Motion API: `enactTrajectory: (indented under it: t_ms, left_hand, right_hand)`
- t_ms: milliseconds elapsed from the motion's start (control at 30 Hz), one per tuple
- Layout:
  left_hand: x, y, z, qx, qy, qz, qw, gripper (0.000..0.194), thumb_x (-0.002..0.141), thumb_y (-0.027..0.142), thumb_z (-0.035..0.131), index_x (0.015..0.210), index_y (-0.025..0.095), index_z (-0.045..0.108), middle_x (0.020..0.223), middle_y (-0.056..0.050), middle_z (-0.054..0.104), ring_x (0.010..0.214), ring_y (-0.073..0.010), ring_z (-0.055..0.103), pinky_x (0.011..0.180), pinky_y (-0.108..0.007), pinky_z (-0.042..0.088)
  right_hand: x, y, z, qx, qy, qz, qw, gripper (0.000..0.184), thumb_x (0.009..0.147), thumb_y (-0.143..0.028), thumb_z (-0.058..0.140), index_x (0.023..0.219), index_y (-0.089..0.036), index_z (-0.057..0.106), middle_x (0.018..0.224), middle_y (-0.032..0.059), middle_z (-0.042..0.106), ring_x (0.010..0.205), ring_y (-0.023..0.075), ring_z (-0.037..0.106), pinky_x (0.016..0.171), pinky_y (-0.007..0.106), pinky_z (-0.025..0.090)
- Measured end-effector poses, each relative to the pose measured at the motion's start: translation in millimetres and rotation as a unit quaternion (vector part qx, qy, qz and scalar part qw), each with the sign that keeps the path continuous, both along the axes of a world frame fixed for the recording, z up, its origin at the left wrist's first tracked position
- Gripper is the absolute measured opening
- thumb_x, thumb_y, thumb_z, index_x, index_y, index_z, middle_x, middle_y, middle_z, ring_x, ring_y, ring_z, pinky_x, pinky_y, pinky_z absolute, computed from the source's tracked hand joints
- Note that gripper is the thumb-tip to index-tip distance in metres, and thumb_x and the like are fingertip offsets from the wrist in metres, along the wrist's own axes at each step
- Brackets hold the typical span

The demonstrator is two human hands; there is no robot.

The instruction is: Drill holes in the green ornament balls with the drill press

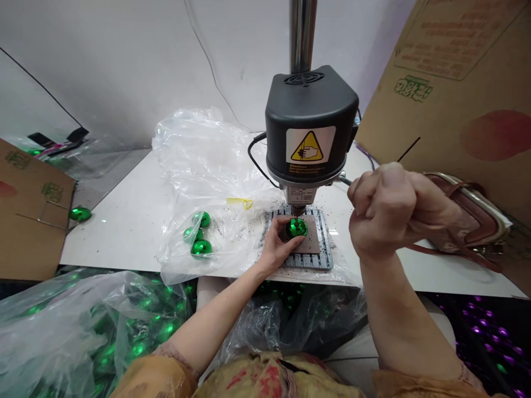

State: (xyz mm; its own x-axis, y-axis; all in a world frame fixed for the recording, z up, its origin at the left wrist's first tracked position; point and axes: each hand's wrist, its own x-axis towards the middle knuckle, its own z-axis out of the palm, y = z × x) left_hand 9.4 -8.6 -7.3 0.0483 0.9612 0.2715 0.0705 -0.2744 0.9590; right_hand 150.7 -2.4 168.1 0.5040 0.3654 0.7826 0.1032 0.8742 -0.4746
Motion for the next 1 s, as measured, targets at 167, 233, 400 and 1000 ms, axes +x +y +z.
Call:
enactTrajectory:
  t_ms: [167,233,400,1000]
  left_hand:
    - [-0.1,-0.2,0.3,0.006,0.002,-0.007,1.0,0.048,0.075,0.035,0.082,0.114,0.022,0.056,0.122,-0.009,0.062,0.119,-0.0238,0.059,0.106,-0.041,0.045]
    - [-0.4,0.1,-0.3,0.008,0.003,-0.008,1.0,0.048,0.075,0.035,0.082,0.114,0.022,0.056,0.122,-0.009,0.062,0.119,-0.0238,0.059,0.106,-0.041,0.045]
    - [-0.2,0.2,-0.5,0.015,0.001,-0.003,1.0,0.048,0.075,0.036,0.082,0.113,0.022,0.057,0.12,-0.008,0.061,0.117,-0.0231,0.058,0.105,-0.04,0.045]
    - [3.2,-0.5,1.2,0.021,-0.005,0.008,1.0,0.048,0.074,0.034,0.083,0.112,0.021,0.057,0.117,-0.008,0.063,0.115,-0.0227,0.06,0.102,-0.04,0.046]
  right_hand:
    - [6.0,1.2,-15.5,0.012,-0.028,0.011,0.999,0.052,0.085,-0.026,0.054,0.051,-0.016,0.016,0.044,-0.0043,0.025,0.039,0.0034,0.024,0.041,0.028,0.017]
    - [7.6,2.5,-18.1,0.04,-0.029,0.012,0.999,0.051,0.084,-0.023,0.055,0.053,-0.015,0.015,0.044,-0.0045,0.026,0.039,0.0031,0.025,0.04,0.027,0.018]
    - [9.2,2.8,-24.0,0.074,-0.053,0.021,0.996,0.046,0.083,-0.017,0.052,0.056,-0.015,0.015,0.046,-0.005,0.025,0.04,0.0038,0.026,0.039,0.025,0.023]
    - [5.9,0.7,-15.3,0.065,-0.056,-0.005,0.996,0.045,0.086,-0.017,0.053,0.054,-0.017,0.022,0.047,-0.0045,0.029,0.041,0.0045,0.035,0.041,0.025,0.025]
